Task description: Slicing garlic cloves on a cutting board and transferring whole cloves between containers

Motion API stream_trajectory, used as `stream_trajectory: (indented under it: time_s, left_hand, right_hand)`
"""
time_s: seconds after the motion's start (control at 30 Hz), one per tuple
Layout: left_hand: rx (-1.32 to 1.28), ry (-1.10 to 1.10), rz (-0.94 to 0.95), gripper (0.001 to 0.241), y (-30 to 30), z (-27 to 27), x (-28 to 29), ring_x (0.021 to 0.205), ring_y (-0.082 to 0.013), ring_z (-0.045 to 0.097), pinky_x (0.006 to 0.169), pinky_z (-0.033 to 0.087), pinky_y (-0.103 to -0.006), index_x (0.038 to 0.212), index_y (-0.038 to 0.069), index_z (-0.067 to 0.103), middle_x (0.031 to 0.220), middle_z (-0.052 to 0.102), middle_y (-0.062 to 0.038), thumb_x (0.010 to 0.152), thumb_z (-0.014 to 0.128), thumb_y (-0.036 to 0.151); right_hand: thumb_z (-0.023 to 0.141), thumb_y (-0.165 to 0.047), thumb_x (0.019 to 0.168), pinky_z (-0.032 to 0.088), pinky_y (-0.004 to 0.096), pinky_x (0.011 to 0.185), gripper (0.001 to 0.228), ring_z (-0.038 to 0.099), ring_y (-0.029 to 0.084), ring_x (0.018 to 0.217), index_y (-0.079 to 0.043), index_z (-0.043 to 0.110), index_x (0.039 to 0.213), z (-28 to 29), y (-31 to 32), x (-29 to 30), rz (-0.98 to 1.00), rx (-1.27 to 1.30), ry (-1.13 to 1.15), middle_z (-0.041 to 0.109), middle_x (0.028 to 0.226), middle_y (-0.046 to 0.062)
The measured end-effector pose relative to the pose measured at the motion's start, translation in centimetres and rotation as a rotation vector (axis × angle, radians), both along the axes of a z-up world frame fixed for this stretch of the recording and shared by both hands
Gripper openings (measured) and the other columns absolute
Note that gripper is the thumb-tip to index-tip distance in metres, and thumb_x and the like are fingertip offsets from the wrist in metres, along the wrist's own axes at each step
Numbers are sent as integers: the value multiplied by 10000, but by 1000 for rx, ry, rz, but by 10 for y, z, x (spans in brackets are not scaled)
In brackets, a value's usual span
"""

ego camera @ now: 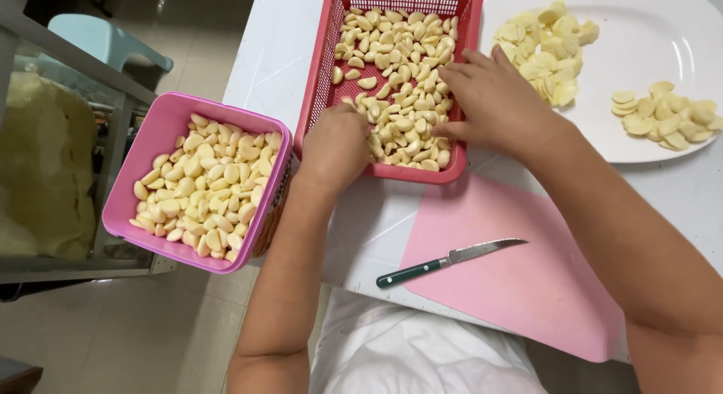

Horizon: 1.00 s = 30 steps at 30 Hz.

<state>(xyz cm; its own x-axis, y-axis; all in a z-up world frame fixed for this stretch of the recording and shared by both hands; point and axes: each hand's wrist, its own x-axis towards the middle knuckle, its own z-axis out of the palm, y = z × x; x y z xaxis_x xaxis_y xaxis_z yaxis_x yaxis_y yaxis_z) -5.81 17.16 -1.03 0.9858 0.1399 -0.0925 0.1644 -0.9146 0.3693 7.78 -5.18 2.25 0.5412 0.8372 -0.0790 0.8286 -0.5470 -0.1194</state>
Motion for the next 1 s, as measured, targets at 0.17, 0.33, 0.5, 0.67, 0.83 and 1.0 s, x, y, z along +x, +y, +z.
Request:
stream_trajectory:
  time_s: [0.17,0.33,0.5,0.67,0.83,1.0]
  left_hand:
    - [-19,-297,130,479,19,-26,9,994,-483,648,865,545,-580,1161,-42,702,1185,631,-261,739,505,-153]
    - [-302,-312,246,728,28,-25,10,1249,-426,586,1088,460,-512,1546,-8,457,1340,632,-240,839,357,-147]
    - [-407,-485,264,555,22,-8,0,1275,-404,651,1091,524,-478,1512,8,474,1401,666,-251,969,389,-67]
    - [-399,-510,271,578,24,-19,1,1379,-409,592,1180,477,-468,1535,-30,436,1497,596,-267,961,416,-93]
    - [-362,-562,252,571,25,-28,0,1359,-388,609,1157,499,-459,1547,-7,424,1470,615,-253,981,451,-75]
    - [-396,-571,234,612,23,-26,-3,1283,-372,639,1099,529,-443,1569,23,399,1397,637,-240,972,452,-104]
  right_hand:
    - [800,-861,601,177,602,1294,1006,504,378,1435,-87,648,1225,-9,35,23,19,-280,-138,735,1271,94]
    - [865,-862,562,281,542,1236,1115,696,409,1098,-106,625,1347,-7,62,30,-7,-385,-39,663,1248,237]
    - [844,-700,715,518,512,940,878,701,420,1019,-107,629,1326,-22,68,35,-25,-336,-68,652,1217,214]
    - [740,-523,927,606,576,636,683,736,440,964,-137,511,1442,-28,82,29,-91,-282,-74,662,1174,194]
    - [635,-202,1026,489,560,931,521,621,459,1128,-161,534,1536,-11,94,14,-203,102,296,572,1322,227]
    - [785,-202,942,540,510,812,366,694,311,993,-177,724,1302,6,89,-6,75,267,221,627,1215,120]
